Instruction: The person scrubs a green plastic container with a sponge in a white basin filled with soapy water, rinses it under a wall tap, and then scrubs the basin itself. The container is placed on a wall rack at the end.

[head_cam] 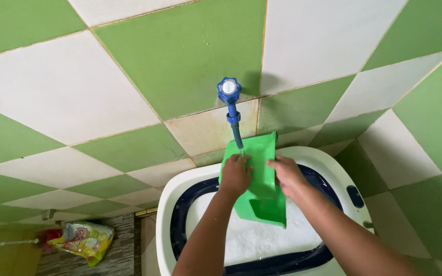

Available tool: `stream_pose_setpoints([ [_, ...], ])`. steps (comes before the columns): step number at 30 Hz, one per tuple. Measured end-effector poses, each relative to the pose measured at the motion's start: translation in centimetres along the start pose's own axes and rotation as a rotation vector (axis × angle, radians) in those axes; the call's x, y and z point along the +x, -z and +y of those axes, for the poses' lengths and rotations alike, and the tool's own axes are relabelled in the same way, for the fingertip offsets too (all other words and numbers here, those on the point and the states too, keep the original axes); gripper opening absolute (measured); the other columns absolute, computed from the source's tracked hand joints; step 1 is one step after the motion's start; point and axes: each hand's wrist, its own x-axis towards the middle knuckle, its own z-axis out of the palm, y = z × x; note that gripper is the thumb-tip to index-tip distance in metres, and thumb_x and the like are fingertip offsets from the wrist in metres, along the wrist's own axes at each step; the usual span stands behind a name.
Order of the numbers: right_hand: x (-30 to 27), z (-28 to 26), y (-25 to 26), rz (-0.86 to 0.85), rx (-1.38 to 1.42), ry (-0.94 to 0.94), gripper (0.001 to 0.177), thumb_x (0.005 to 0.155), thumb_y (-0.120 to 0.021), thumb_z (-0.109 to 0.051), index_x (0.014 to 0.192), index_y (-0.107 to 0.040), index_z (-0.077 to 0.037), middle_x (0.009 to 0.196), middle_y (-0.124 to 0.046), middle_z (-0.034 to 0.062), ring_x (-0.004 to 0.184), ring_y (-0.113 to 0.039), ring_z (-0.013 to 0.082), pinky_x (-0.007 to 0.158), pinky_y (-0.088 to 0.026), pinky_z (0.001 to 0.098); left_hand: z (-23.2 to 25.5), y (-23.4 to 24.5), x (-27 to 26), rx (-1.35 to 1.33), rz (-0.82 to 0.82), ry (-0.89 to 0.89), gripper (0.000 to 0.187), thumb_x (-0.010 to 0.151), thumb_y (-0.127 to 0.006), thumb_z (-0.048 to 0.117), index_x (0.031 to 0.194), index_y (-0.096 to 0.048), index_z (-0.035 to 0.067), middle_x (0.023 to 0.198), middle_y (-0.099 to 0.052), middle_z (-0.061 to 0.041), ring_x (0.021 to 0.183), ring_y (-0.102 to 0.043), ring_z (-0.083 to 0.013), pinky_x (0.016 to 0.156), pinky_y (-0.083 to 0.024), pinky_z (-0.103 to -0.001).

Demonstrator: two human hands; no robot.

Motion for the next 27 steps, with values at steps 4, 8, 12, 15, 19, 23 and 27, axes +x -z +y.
stream_pose_setpoints([
  [4,4.5,4.0,2.9,0.073,0.272,-0.211,0.055,0.093,-0.074,-0.014,0.137,-0.053,0.012,0.119,-0.068,0.0313,0.095,-0.073,0.0434,0.076,-0.061,0.0584,0.0,7.8,-2.9,-0.294,-0.088,0.503,0.049,0.106,-0.047,0.041,0.142,-0.056,0.009,0.139,-0.056,-0.024,0.136,-0.053,-0.0433,0.116,-0.045,-0.052],
  [8,6.5,5.4,6.2,-0.025,0.367,-0.349,0.047,0.093,-0.073,-0.020,0.128,-0.060,0.008,0.118,-0.071,0.0263,0.099,-0.074,0.0404,0.087,-0.061,0.0565,-5.8,6.2,-5.4,-0.532,-0.195,0.752,0.091,0.101,-0.021,0.080,0.156,-0.042,0.011,0.154,-0.046,-0.026,0.147,-0.040,-0.0432,0.121,-0.035,-0.054],
  [12,2.7,1.7,8.3,-0.039,0.421,-0.427,0.044,0.096,-0.068,-0.021,0.129,-0.058,0.007,0.121,-0.069,0.0236,0.105,-0.072,0.0377,0.098,-0.058,0.0519,-14.3,0.1,-8.6,-0.483,-0.367,0.930,0.088,0.100,-0.029,0.081,0.156,-0.041,0.015,0.154,-0.048,-0.023,0.142,-0.046,-0.0449,0.105,-0.048,-0.061],
  [15,1.6,1.3,10.6,-0.039,0.450,-0.437,0.047,0.099,-0.066,-0.027,0.131,-0.057,0.006,0.125,-0.067,0.0223,0.109,-0.070,0.0360,0.102,-0.056,0.0495,-10.8,3.4,-9.8,-0.637,-0.381,1.121,0.083,0.100,-0.040,0.076,0.157,-0.041,0.015,0.154,-0.048,-0.024,0.134,-0.052,-0.0500,0.091,-0.054,-0.069],
  [19,0.3,3.0,13.9,-0.130,0.534,-0.367,0.037,0.102,-0.065,-0.041,0.118,-0.067,-0.008,0.108,-0.073,0.0100,0.099,-0.073,0.0272,0.096,-0.056,0.0452,1.0,13.2,-9.0,-1.162,-0.217,1.253,0.088,0.102,-0.030,0.072,0.164,-0.023,0.010,0.165,-0.024,-0.031,0.148,-0.030,-0.0553,0.113,-0.027,-0.076],
  [23,1.4,5.8,16.3,-0.120,0.556,-0.410,0.038,0.102,-0.063,-0.041,0.120,-0.066,-0.007,0.106,-0.073,0.0088,0.093,-0.070,0.0242,0.089,-0.053,0.0418,2.9,12.7,-8.0,-1.370,-0.163,1.200,0.093,0.101,-0.023,0.076,0.164,-0.017,0.008,0.164,-0.025,-0.032,0.149,-0.030,-0.0535,0.114,-0.028,-0.074],
  [27,2.1,9.3,19.0,-0.087,0.594,-0.509,0.042,0.103,-0.057,-0.042,0.124,-0.064,-0.006,0.101,-0.071,0.0062,0.079,-0.064,0.0174,0.073,-0.047,0.0340,1.8,8.3,-6.4,-1.250,-0.255,1.130,0.091,0.103,-0.029,0.074,0.158,-0.034,0.001,0.155,-0.042,-0.028,0.146,-0.040,-0.0446,0.120,-0.029,-0.062],
])
